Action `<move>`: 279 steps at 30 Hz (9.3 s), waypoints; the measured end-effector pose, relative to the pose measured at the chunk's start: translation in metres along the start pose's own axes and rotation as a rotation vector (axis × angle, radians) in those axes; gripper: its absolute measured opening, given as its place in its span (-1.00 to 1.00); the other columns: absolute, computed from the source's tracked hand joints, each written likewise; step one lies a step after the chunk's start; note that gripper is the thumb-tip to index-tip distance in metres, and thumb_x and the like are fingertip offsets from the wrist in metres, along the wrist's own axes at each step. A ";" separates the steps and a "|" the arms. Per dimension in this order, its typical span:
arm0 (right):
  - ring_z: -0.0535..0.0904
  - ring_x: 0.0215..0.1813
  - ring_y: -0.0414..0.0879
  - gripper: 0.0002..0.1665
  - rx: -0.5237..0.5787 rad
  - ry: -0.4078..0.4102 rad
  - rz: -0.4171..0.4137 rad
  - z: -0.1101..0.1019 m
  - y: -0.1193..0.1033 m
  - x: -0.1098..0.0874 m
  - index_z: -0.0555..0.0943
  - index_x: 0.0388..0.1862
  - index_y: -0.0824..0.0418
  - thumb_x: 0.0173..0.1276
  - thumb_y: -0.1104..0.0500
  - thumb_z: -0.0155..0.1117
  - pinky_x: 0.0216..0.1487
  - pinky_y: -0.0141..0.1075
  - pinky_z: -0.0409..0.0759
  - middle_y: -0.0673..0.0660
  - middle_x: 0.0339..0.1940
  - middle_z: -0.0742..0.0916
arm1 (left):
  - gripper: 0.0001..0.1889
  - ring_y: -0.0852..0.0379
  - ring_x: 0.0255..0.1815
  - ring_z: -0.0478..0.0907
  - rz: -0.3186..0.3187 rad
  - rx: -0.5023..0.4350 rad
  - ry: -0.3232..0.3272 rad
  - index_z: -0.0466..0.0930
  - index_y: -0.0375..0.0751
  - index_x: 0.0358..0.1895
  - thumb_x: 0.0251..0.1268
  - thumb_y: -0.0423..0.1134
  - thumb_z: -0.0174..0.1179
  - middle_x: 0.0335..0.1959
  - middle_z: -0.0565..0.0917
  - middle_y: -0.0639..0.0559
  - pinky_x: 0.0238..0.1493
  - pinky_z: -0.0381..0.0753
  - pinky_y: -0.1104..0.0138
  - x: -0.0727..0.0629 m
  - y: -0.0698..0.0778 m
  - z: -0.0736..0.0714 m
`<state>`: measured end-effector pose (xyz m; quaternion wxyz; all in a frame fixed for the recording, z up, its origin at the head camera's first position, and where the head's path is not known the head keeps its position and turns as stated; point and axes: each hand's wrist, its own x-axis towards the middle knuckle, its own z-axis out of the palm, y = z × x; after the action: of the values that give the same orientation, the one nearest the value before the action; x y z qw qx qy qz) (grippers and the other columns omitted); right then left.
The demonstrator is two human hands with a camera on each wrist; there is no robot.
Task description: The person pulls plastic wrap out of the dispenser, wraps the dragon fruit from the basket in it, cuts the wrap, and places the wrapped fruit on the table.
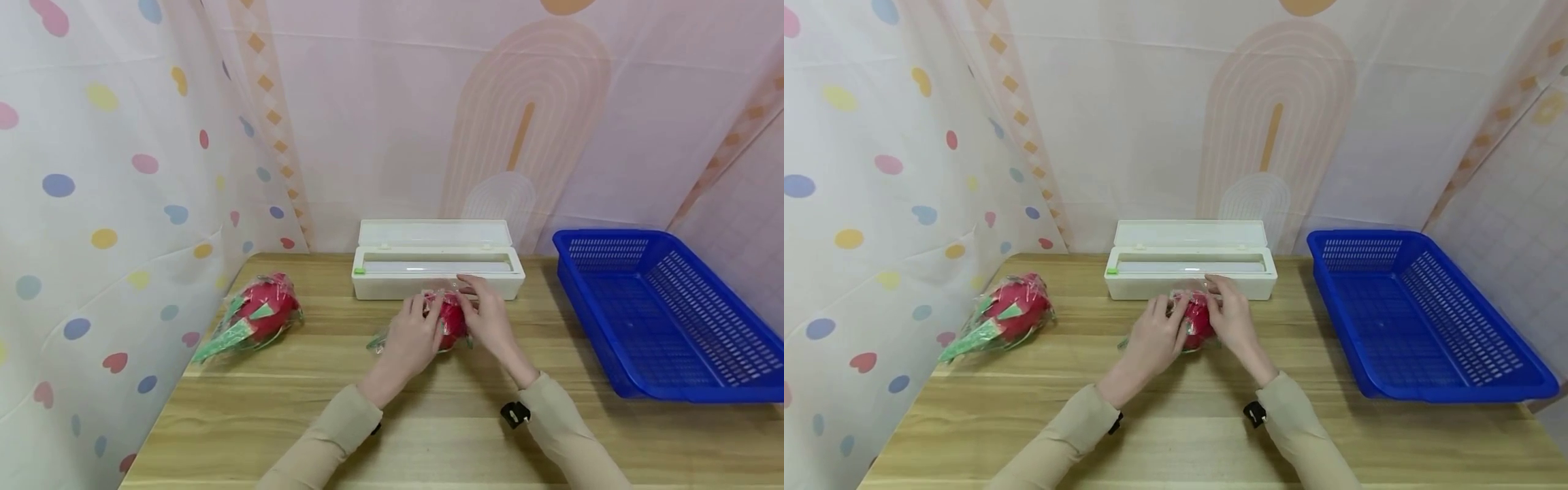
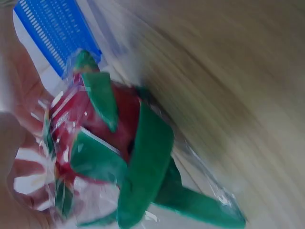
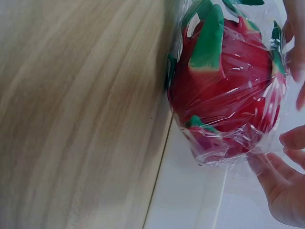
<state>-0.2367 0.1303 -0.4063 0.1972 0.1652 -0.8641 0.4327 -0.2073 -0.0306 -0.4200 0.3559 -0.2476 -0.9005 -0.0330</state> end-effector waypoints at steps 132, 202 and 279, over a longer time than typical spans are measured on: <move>0.62 -0.58 0.04 -0.69 -0.530 -0.010 -0.226 -0.016 -0.023 -0.027 0.64 -0.05 0.33 0.19 0.36 0.29 -0.59 -0.18 0.57 0.22 -0.48 0.74 | -0.33 -0.05 0.16 0.58 0.185 -0.290 -0.243 0.43 -0.20 0.23 0.16 0.18 0.22 0.20 0.55 -0.16 0.07 0.63 0.21 0.016 -0.012 0.006; 0.40 0.27 0.18 -0.34 -0.319 -0.383 -0.087 0.001 -0.008 -0.018 0.42 0.34 -0.02 0.28 -0.17 0.25 0.13 0.11 0.53 0.28 0.33 0.42 | -0.78 0.18 -0.69 0.44 -0.244 -0.342 -0.268 0.68 -0.30 -0.54 -0.14 -0.65 0.13 -0.63 0.68 -0.10 -0.69 0.38 0.42 -0.023 -0.046 -0.021; 0.42 0.08 0.52 -0.36 -0.691 0.076 0.486 -0.117 0.051 -0.024 0.27 0.31 0.51 0.36 0.16 0.06 -0.15 0.34 0.49 0.56 0.18 0.45 | -0.15 -0.14 -0.11 0.67 -0.204 -0.050 -0.278 0.34 0.08 0.19 -0.23 0.35 0.39 0.05 0.61 -0.12 -0.18 0.64 0.02 -0.019 -0.001 -0.009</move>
<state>-0.2159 0.2571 -0.3885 0.1648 -0.1353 -0.9642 0.1575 -0.1903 -0.0413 -0.4260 0.2165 -0.1657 -0.9604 -0.0567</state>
